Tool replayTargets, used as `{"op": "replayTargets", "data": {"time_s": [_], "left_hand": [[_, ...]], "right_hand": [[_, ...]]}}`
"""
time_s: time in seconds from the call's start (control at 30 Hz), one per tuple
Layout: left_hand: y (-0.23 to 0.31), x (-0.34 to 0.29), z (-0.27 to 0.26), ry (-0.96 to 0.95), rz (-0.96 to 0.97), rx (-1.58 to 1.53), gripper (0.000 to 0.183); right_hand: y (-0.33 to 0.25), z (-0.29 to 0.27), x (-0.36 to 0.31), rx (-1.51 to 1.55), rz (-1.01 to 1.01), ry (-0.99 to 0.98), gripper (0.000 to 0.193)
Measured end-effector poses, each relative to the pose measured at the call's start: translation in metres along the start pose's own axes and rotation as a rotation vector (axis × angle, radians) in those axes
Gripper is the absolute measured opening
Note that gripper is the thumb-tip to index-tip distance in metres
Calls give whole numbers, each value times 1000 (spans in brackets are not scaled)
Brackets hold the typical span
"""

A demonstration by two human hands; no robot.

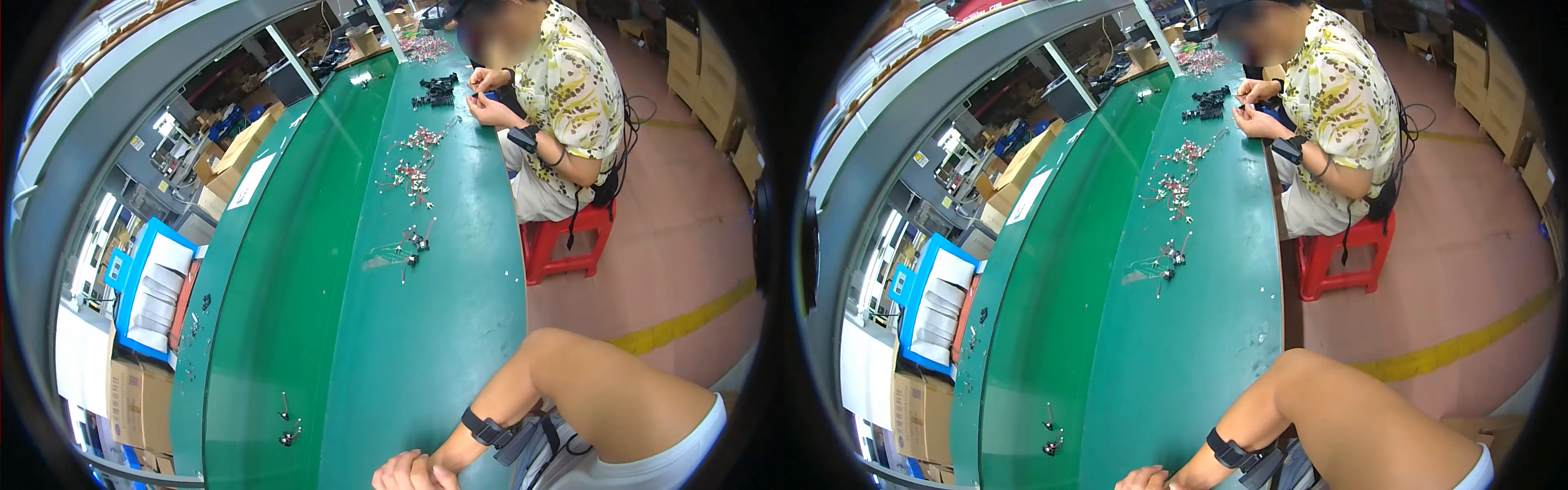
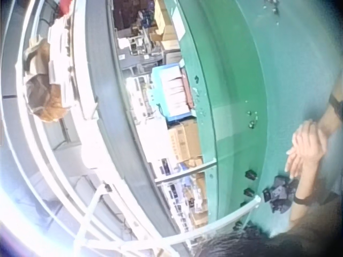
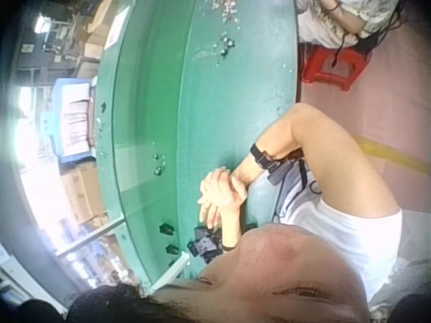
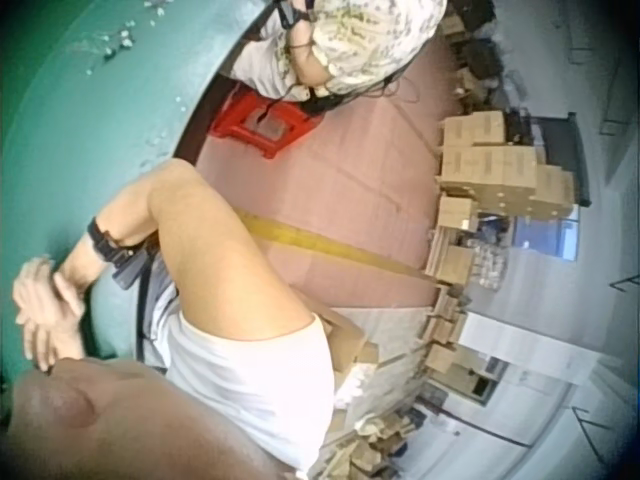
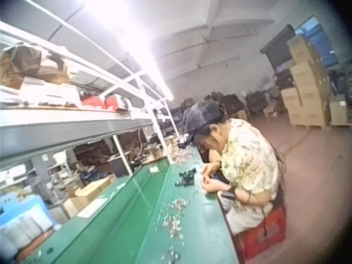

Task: The person assembles small black electronic devices at a green workbench. They pick up a device casing, insert a small circuit board or component, and secure it by hand. The person repeats this process for multiple units, placing the finished items in a row on the table.

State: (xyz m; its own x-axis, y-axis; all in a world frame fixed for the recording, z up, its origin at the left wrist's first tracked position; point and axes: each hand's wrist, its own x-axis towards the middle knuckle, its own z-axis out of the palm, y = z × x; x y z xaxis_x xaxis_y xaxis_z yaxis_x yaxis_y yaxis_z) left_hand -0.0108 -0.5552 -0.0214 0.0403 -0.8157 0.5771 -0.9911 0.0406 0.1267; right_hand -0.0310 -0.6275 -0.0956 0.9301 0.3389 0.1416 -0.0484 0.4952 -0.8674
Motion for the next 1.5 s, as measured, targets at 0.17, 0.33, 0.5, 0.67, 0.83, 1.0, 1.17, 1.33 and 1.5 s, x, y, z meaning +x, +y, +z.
{"op": "replayTargets", "data": {"time_s": [0.17,0.33,0.5,0.67,0.83,1.0,1.17,1.33,1.5], "left_hand": [[-6,-16,-8,-2,40,56,28],[-21,-34,-29,0,29,140,28],[-46,-70,-73,156,-397,422,21],[-24,-97,-132,188,-845,369,23],[-18,-150,-135,83,-809,402,14],[12,-182,-139,-21,-963,360,39],[28,-190,-114,-19,-929,297,52],[28,-194,-100,-30,-893,366,50],[32,-201,-86,91,-881,212,41]], "right_hand": [[5,9,9,43,26,-18,34],[16,22,17,106,74,-27,36],[-5,28,11,-15,27,-11,36],[14,5,24,-224,-84,63,54],[-17,-17,14,-395,-72,421,29],[-28,-14,21,-777,-144,168,14],[-22,-13,19,-1147,-352,-82,18],[-41,-25,18,-1050,-174,-33,17],[-48,-32,10,-1004,-88,45,19]]}}
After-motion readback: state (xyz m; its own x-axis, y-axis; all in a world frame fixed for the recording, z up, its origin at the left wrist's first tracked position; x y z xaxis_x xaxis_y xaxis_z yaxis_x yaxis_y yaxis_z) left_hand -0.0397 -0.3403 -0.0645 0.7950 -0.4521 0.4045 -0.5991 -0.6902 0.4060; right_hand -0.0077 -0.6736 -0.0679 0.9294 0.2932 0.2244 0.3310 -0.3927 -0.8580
